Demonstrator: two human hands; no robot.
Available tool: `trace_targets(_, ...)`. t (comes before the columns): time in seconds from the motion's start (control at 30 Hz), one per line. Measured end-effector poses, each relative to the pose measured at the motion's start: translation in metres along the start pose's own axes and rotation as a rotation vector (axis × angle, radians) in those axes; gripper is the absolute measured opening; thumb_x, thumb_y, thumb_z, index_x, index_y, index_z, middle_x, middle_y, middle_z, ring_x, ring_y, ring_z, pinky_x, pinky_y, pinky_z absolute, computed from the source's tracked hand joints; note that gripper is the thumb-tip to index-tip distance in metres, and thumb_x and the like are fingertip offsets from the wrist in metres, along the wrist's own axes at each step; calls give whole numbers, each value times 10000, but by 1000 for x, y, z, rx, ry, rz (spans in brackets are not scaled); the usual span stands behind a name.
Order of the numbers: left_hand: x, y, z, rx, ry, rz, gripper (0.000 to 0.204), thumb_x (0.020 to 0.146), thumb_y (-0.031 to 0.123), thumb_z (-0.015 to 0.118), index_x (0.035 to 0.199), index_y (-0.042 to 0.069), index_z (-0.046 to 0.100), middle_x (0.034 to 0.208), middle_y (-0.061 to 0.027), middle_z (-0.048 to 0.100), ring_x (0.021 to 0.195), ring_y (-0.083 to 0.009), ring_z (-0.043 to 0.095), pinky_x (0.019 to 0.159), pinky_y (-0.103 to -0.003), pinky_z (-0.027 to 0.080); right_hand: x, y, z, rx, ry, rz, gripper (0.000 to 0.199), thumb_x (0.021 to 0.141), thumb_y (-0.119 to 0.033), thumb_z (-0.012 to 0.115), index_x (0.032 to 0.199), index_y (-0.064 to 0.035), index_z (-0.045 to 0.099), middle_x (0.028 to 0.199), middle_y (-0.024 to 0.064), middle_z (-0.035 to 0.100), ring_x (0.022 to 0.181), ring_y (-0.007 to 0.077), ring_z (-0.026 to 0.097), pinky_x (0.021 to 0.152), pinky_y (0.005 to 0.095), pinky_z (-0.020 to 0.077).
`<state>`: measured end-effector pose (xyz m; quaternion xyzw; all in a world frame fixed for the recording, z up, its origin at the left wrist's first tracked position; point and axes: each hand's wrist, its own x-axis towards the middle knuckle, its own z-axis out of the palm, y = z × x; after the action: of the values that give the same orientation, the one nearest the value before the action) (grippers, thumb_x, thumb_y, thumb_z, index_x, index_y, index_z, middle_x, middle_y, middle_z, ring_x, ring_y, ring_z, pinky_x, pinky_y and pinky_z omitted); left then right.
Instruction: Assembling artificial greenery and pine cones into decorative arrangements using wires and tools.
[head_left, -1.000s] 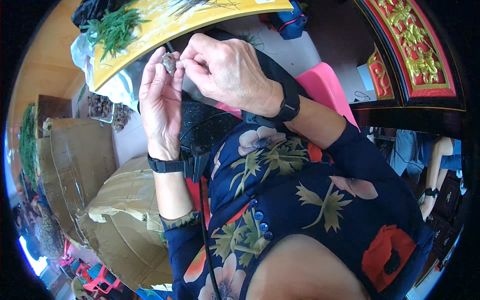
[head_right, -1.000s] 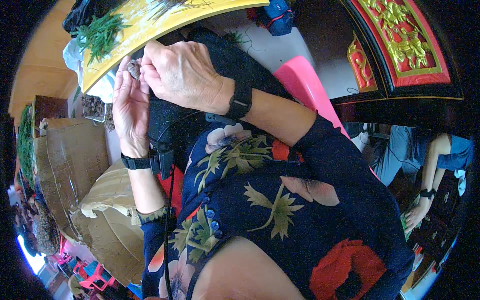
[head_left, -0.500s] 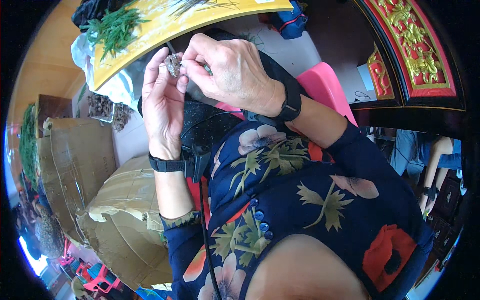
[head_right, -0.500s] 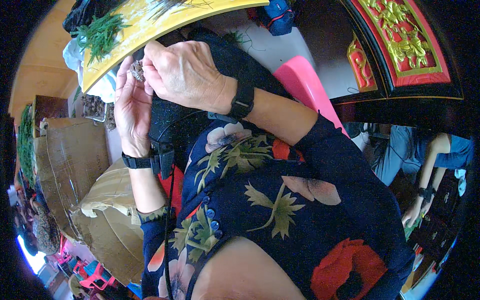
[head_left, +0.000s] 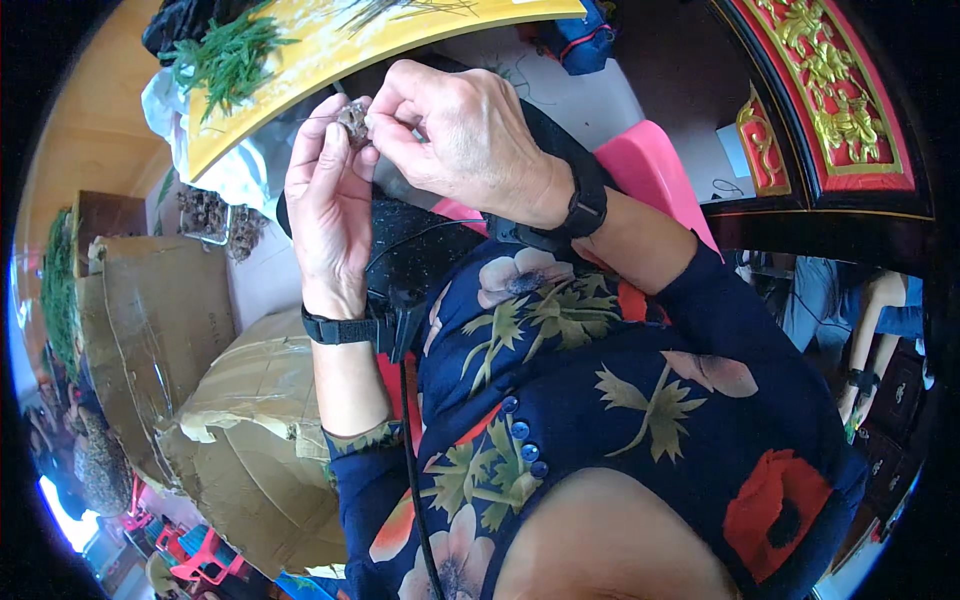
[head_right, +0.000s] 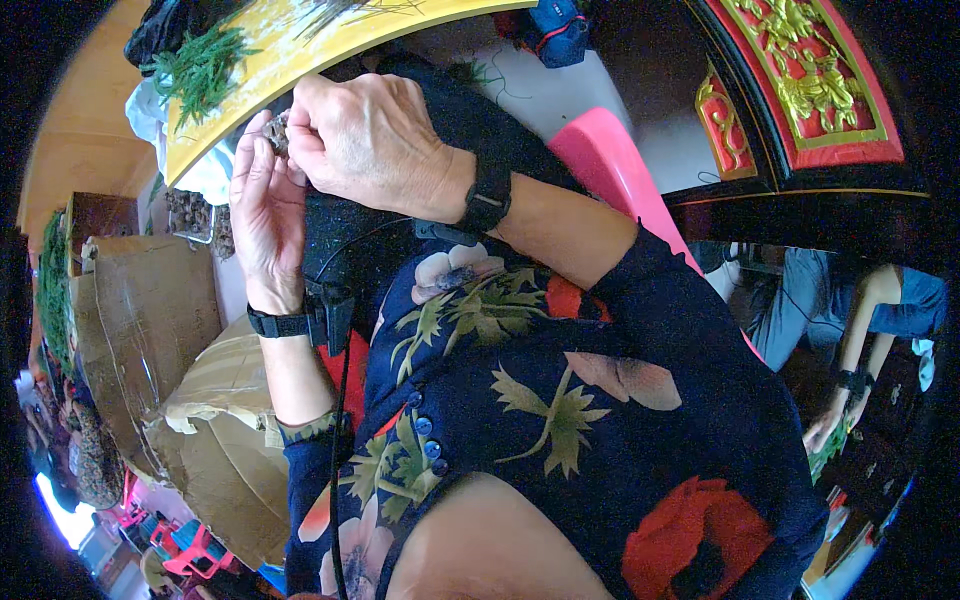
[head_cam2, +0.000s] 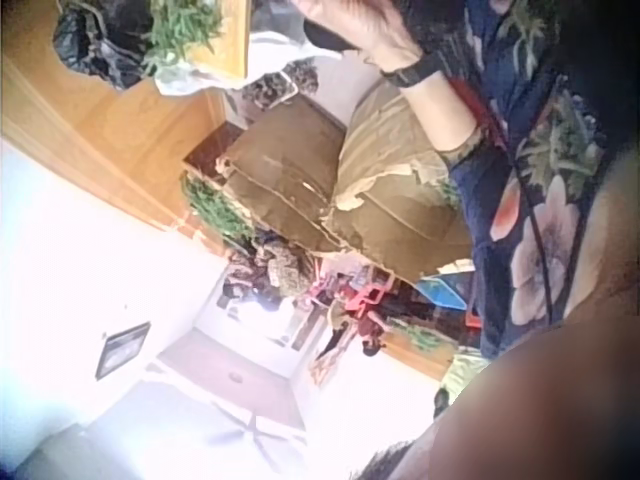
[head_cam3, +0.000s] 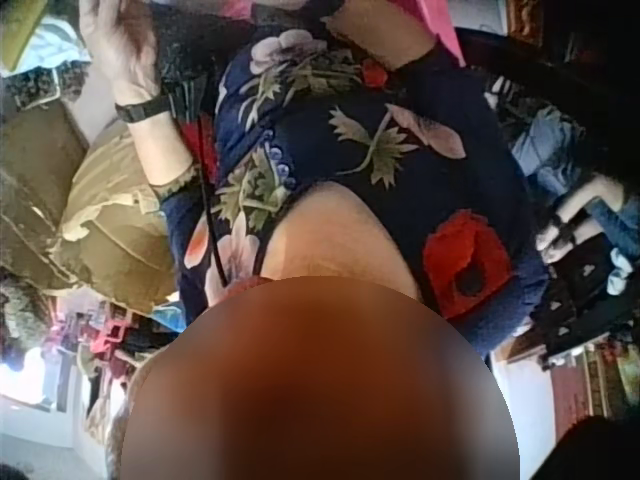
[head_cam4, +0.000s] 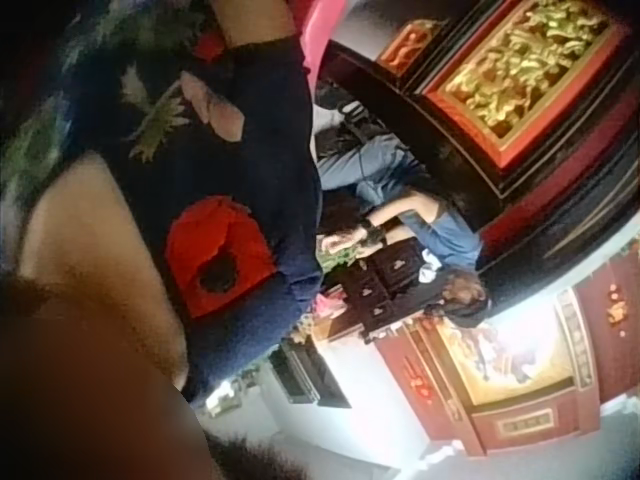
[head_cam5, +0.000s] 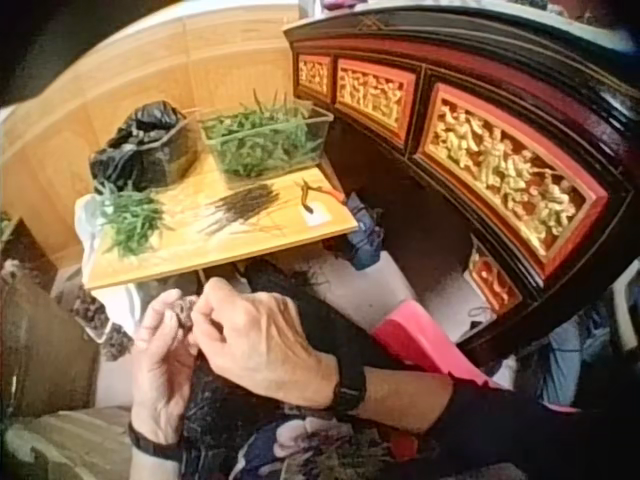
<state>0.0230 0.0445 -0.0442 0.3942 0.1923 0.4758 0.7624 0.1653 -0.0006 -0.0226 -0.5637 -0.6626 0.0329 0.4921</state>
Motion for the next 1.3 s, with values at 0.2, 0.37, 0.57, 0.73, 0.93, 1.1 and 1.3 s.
trace_targets(0.2, 0, -4, 4, 8, 44, 34, 237, 901, 128, 507, 1117, 29, 511, 1067, -107, 575, 934, -138, 567, 773, -240, 486, 0, -1, 0, -24, 24, -8, 102, 728, -105, 634, 759, -46, 556, 578, 100, 604, 519, 254, 612, 474, 325, 482)
trace_targets(0.37, -1, -2, 3, -91, 89, 16, 219, 908, 142, 497, 1094, 29, 518, 1060, -121, 573, 931, -149, 570, 773, -242, 491, -2, -1, 2, -19, 25, -58, 90, 745, -96, 628, 766, -48, 554, 593, 93, 606, 534, 251, 613, 478, 323, 478)
trace_targets(0.57, 1, 3, -10, -241, 14, -25, 215, 916, 147, 482, 1091, 28, 518, 1060, -137, 568, 934, -164, 570, 773, -247, 493, -3, 2, 5, 30, 43, -113, 73, 755, -86, 622, 769, -54, 558, 620, 88, 605, 550, 251, 606, 489, 322, 471)
trace_targets(0.73, -2, 0, -8, -287, -12, -54, 219, 916, 141, 478, 1099, 24, 513, 1072, -146, 561, 936, -177, 567, 784, -259, 492, -1, 0, 5, 53, 44, -158, 74, 747, -78, 625, 771, -52, 560, 626, 86, 598, 553, 255, 596, 509, 330, 466)
trace_targets(0.93, 1, -3, -15, -378, 31, -78, 226, 905, 113, 495, 1110, 20, 507, 1072, -155, 559, 937, -184, 564, 803, -269, 486, -3, 0, 6, 59, 45, -165, 72, 744, -70, 620, 777, -51, 560, 635, 89, 599, 568, 255, 598, 538, 336, 470)
trace_targets(1.1, 2, 0, -18, -407, 54, -82, 227, 897, 98, 504, 1110, 18, 509, 1072, -160, 555, 921, -193, 562, 798, -272, 484, -6, 1, 7, 70, 58, -153, 60, 751, -70, 611, 774, -56, 558, 638, 89, 598, 585, 253, 600, 552, 331, 468)
trace_targets(1.3, 1, 0, -23, -486, 21, -133, 229, 894, 82, 502, 1111, 9, 512, 1078, -168, 548, 862, -210, 548, 782, -284, 478, -5, 6, 8, 56, 37, -150, 51, 759, -75, 601, 766, -60, 553, 632, 82, 588, 582, 251, 593, 546, 330, 459)
